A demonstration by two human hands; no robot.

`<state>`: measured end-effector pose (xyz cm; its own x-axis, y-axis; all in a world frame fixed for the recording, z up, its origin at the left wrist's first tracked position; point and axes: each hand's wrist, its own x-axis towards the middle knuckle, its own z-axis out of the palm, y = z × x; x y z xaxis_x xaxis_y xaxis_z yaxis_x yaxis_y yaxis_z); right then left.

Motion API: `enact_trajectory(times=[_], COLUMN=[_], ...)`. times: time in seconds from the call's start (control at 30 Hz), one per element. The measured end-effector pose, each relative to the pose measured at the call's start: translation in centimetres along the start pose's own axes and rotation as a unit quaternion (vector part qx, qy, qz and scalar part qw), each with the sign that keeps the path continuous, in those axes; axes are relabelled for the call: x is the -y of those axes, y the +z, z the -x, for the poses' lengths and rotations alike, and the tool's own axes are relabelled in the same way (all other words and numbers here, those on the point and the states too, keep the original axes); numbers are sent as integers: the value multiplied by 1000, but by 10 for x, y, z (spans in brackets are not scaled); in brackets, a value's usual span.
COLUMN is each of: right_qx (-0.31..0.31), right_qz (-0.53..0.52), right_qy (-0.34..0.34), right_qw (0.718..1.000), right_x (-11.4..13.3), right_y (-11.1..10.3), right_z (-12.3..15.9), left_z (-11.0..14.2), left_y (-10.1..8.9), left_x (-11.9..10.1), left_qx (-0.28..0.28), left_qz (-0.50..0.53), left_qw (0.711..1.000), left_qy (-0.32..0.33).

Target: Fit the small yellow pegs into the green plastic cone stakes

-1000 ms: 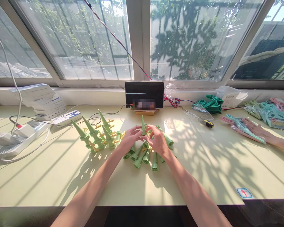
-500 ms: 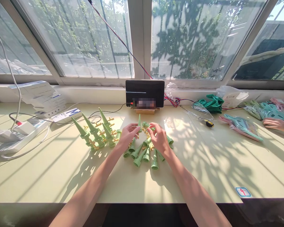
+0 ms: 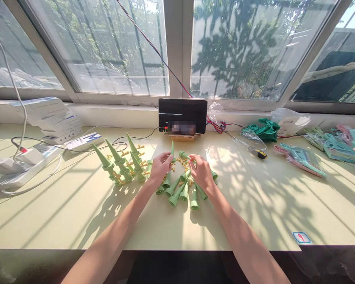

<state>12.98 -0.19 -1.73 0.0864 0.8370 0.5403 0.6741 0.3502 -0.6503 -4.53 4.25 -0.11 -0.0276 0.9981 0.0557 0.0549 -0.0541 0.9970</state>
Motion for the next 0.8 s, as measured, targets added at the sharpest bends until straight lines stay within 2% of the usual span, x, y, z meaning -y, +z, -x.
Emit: enact_trajectory(times=[0.1, 0.17, 0.23, 0.4, 0.47, 0.57, 0.67, 0.8], right_qx=[21, 57, 116, 267, 289, 318, 302, 282], right_qz=[36, 63, 94, 156, 162, 175, 185, 131], right_qy=[-14, -33, -50, -38, -44, -88, -127, -143], right_qw=[999, 996, 987, 950, 943, 928, 926, 940], right_x=[1, 6, 15, 44, 49, 43, 33, 29], right_y=[-1, -3, -8, -21, -21, -15, -6, 0], right_z=[-1, -4, -6, -6, -4, -2, -2, -2], left_z=[0, 0, 1, 2, 3, 4, 4, 3], left_y=[0, 1, 2, 4, 4, 5, 5, 4], left_x=[1, 2, 2, 1, 0, -2, -2, -1], left_qx=[-13, -23, -31, -39, -38, -31, -25, -24], left_qz=[4, 7, 10, 16, 20, 26, 27, 28], left_qw=[1000, 999, 999, 998, 998, 998, 999, 999], left_qy=[21, 29, 34, 39, 40, 38, 35, 34])
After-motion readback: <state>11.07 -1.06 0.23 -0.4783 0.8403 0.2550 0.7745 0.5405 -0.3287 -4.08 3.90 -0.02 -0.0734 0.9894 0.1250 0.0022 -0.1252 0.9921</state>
